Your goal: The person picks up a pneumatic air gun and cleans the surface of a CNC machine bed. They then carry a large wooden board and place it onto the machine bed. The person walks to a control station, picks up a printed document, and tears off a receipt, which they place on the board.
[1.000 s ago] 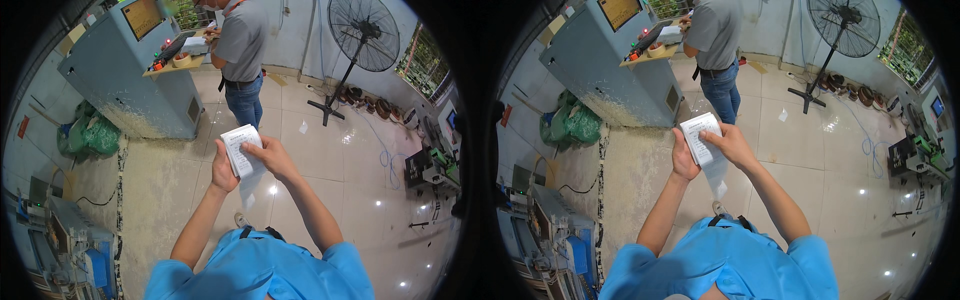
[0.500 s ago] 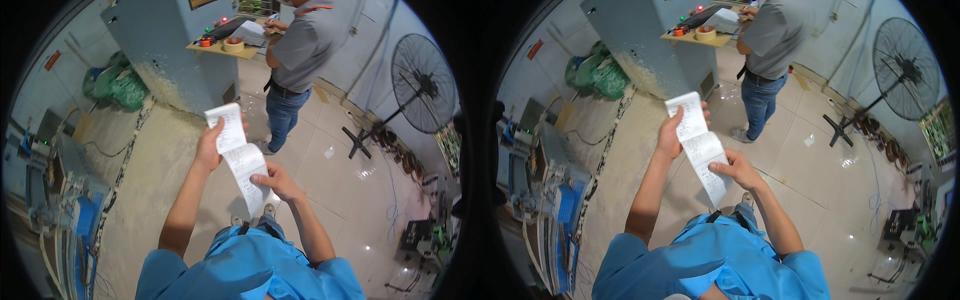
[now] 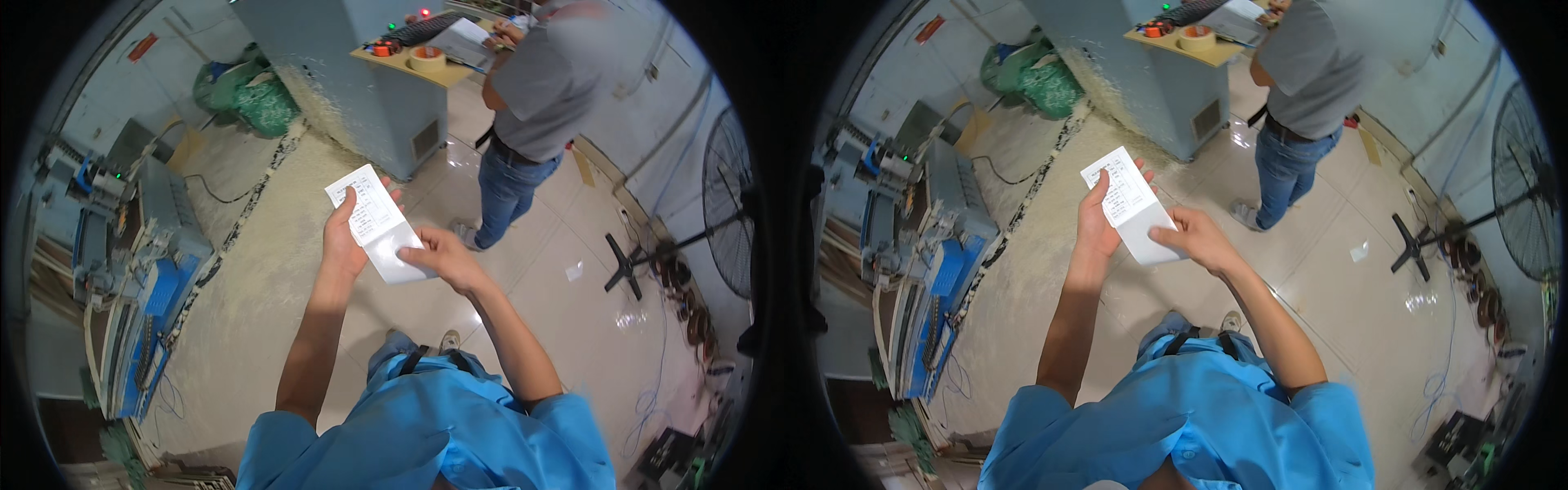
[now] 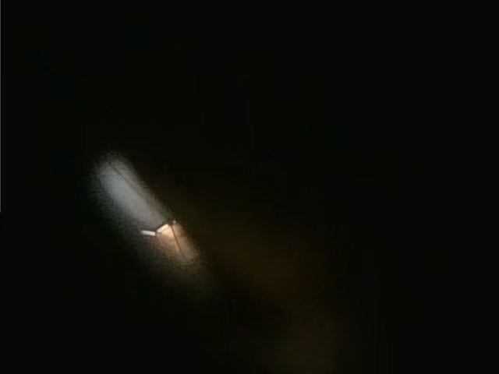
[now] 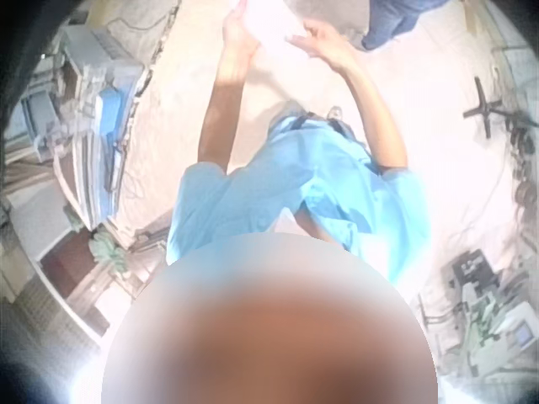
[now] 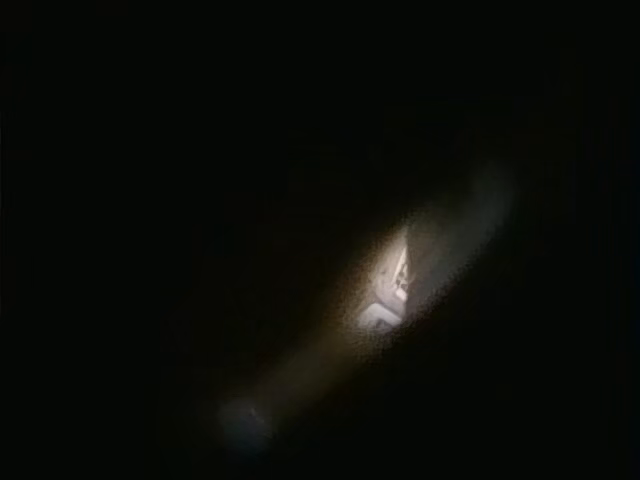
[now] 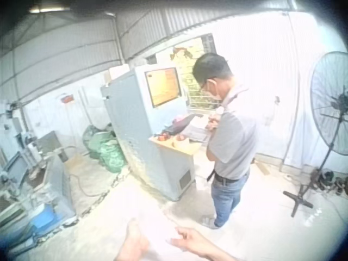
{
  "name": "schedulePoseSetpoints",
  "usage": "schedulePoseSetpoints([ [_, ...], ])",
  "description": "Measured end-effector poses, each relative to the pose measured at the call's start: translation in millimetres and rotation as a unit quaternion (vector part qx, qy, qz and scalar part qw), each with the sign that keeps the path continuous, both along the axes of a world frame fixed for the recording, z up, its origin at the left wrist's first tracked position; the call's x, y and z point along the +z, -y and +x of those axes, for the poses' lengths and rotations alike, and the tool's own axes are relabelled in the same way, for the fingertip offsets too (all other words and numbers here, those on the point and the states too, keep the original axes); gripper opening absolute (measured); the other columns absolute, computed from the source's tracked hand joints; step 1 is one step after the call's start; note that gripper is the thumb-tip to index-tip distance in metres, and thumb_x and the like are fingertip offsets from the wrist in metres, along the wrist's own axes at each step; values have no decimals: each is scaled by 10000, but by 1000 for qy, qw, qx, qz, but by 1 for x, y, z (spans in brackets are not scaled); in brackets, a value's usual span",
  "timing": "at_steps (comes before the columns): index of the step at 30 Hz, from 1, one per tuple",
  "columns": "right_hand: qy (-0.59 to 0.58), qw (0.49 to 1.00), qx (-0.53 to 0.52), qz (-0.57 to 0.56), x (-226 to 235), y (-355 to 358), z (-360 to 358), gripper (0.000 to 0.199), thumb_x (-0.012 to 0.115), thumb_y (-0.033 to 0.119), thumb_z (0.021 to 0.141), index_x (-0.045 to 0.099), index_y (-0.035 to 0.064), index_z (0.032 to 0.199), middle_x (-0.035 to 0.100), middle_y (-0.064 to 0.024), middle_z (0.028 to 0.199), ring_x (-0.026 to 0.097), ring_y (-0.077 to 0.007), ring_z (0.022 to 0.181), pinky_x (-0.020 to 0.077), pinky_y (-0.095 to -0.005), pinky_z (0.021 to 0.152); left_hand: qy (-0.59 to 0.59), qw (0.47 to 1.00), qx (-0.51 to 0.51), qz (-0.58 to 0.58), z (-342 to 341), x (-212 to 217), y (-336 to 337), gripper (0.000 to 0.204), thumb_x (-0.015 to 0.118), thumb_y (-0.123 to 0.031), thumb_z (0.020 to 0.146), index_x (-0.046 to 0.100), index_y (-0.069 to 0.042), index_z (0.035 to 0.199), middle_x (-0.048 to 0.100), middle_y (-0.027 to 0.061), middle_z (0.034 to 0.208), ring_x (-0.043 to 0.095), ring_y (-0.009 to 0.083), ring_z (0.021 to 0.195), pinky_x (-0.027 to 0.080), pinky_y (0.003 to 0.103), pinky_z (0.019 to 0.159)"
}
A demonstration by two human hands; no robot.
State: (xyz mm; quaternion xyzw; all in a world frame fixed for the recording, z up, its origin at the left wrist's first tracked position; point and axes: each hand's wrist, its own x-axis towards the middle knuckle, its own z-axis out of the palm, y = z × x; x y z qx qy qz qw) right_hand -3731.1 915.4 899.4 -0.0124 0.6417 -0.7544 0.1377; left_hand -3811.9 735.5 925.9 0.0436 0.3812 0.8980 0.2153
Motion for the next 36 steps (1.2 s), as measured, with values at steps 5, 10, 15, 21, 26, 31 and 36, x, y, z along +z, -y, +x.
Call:
schedulePoseSetpoints([
  [5,-1,987,126,-102,7,-3,3,359,750,186,930,671,-12,1219,731,-56,1079,672,-113,962,524,-279,838,-30,998,46,-24,-15,10,15,595,369,-397,1095,295,-6,1538,477,197,1500,498,363,1367,471,506,1121],
  [10,-21,987,63,-149,29,9,-43,340,726,206,956,654,-23,1198,736,-69,1043,695,-113,910,547,-262,786,-88,990,-34,-105,-25,0,19,609,334,-443,1100,367,18,1496,535,206,1446,575,345,1295,493,477,1095],
  [15,-67,995,-80,-5,18,30,-119,322,711,280,974,698,-35,1034,724,-66,873,649,-92,733,508,-273,626,15,999,-41,29,-53,-30,13,661,314,-526,1088,396,-11,1493,580,160,1380,592,276,1275,505,430,1058],
  [21,-48,984,-146,88,-8,70,-212,317,719,301,966,661,7,863,651,-24,744,554,-80,640,435,-275,556,1,998,27,-64,-121,-43,36,461,474,-267,1076,432,-17,1461,574,133,1390,603,236,1237,525,383,1011],
  [26,-83,993,-68,56,11,103,-258,238,724,236,959,641,19,907,603,-1,689,560,-63,617,448,-248,520,-45,998,42,-11,-199,-17,92,509,455,-246,1070,353,-9,1509,495,188,1484,536,322,1333,511,446,1075],
  [31,-90,990,-90,53,36,140,-294,196,718,183,959,632,6,960,583,17,658,540,-53,547,443,-228,477,-32,997,16,61,-248,7,124,684,300,-516,1078,306,-19,1546,451,217,1509,447,359,1406,463,501,1127],
  [36,-92,991,-93,9,39,158,-337,177,719,190,964,640,32,964,593,37,664,543,-31,548,398,-206,470,-31,993,55,95,-287,19,141,708,278,-550,1070,366,-3,1511,563,208,1388,561,348,1287,487,506,1084],
])
